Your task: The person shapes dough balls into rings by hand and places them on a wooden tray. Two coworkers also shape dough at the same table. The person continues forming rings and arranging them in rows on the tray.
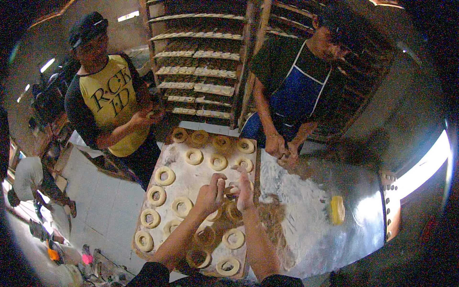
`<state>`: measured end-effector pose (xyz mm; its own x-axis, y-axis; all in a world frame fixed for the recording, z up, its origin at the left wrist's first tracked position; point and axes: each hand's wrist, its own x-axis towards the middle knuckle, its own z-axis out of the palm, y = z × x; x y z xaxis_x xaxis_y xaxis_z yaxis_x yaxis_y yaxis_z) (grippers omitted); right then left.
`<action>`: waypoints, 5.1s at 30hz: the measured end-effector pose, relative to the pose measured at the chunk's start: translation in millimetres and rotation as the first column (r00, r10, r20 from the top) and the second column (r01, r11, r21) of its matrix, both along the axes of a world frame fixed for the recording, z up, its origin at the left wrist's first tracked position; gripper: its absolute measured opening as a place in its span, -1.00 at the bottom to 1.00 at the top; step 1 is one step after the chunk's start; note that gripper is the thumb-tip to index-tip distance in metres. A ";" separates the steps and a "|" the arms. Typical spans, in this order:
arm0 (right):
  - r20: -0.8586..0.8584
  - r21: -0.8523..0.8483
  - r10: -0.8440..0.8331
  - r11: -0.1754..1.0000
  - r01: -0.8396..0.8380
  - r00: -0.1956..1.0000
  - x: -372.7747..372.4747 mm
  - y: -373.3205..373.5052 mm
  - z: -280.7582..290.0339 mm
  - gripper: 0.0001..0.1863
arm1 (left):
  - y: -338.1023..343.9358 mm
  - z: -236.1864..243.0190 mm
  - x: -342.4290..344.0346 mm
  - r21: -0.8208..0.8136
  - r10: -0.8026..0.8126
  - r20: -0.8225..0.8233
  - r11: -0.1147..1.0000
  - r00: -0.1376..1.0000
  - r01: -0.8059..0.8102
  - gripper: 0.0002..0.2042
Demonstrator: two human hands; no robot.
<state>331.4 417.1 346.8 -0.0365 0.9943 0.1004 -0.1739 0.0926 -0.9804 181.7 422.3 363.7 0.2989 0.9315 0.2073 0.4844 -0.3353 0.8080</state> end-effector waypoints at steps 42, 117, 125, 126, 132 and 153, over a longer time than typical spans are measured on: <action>0.775 0.093 -0.219 0.967 0.237 0.593 70.4 -138.3 19.6 -0.37 | -87.0 13.2 -51.0 0.317 0.428 -0.086 0.868 0.900 -0.382 -0.63; 0.800 -0.143 0.034 0.981 0.135 0.599 47.5 -350.3 -61.3 -0.62 | -334.4 -91.0 -80.3 0.377 0.610 -0.287 0.781 0.739 -0.498 -0.63; 0.990 -0.041 0.039 0.999 0.015 0.134 -23.4 -286.5 -75.7 -0.56 | -284.3 -112.6 -67.6 0.192 0.348 -0.470 0.937 0.811 -0.291 -0.68; 0.978 -0.115 0.124 0.991 -0.061 0.169 -22.5 -281.3 -76.4 -0.55 | -286.1 -114.1 -68.6 0.141 0.266 -0.432 0.964 0.862 -0.227 -0.68; 0.503 -0.356 0.216 0.934 -0.027 0.837 59.3 -265.3 -59.4 -0.59 | -274.8 -45.8 6.6 -0.066 0.218 -0.070 0.973 0.973 -0.222 -0.67; 0.872 -0.200 0.318 0.926 -0.320 0.373 294.5 -193.3 -65.5 -0.54 | -247.9 -63.7 238.4 -0.249 0.130 -0.321 0.944 0.938 -0.217 -0.67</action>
